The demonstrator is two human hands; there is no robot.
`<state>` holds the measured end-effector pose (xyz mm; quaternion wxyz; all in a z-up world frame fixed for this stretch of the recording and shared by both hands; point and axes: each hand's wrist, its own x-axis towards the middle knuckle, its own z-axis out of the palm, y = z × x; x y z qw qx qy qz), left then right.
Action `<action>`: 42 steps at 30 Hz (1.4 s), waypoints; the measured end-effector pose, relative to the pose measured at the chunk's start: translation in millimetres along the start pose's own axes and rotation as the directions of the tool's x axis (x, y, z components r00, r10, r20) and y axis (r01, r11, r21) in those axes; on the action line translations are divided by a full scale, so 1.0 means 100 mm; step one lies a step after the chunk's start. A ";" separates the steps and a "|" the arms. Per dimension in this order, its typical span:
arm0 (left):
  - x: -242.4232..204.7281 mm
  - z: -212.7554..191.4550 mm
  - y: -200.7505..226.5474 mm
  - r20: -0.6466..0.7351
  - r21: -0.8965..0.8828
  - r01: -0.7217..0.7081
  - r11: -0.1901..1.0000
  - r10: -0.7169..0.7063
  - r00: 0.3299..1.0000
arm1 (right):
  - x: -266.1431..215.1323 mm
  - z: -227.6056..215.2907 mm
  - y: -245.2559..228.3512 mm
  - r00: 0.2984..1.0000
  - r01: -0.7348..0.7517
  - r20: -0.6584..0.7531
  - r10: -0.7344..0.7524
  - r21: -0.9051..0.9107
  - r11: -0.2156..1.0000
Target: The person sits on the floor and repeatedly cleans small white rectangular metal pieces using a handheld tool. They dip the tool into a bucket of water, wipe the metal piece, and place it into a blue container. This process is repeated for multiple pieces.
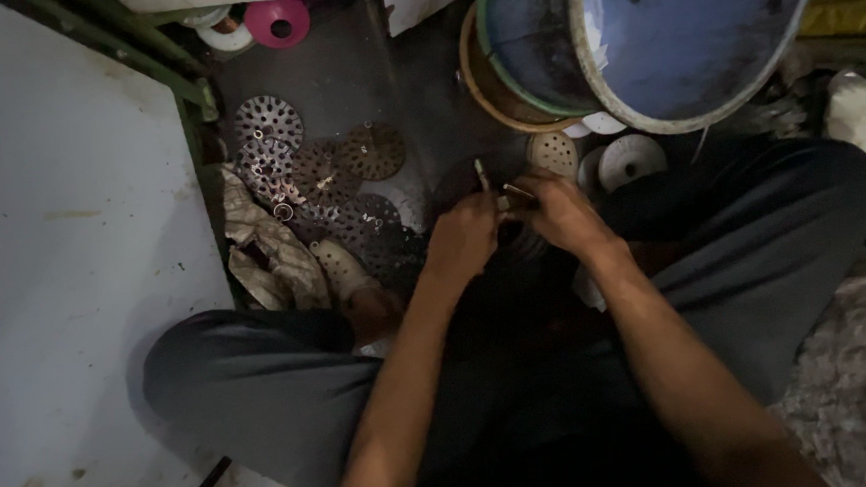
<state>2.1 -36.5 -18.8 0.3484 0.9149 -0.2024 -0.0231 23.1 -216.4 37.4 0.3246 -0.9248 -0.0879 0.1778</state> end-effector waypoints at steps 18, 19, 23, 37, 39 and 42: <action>-0.02 -0.58 -0.01 0.325 -0.001 0.346 0.938 -0.327 0.887 | -0.11 -0.24 -0.08 0.988 -0.087 -0.124 0.088 0.010 0.996; -0.04 -0.67 0.00 0.344 0.059 0.365 0.929 -0.362 0.866 | -0.13 -0.27 -0.09 0.987 -0.030 -0.160 0.030 -0.002 1.000; -0.07 -1.05 0.12 0.091 0.101 0.300 0.948 -0.309 0.947 | -0.19 -0.26 -0.16 0.967 -0.146 -0.178 0.180 0.184 0.972; -0.34 -1.09 0.54 -0.114 0.086 -0.140 0.986 0.150 0.982 | -0.72 -0.65 -0.81 0.973 -0.201 0.216 0.086 0.968 -0.152; -0.33 -1.02 0.45 -0.182 0.109 -0.025 0.994 0.044 0.982 | -0.91 -0.90 -0.94 1.000 0.018 -0.019 0.015 0.998 0.054; -0.26 -0.90 0.45 -0.097 -0.477 0.313 0.821 -0.404 0.910 | -1.06 -0.94 -1.10 0.936 0.345 -0.338 -0.096 0.827 0.445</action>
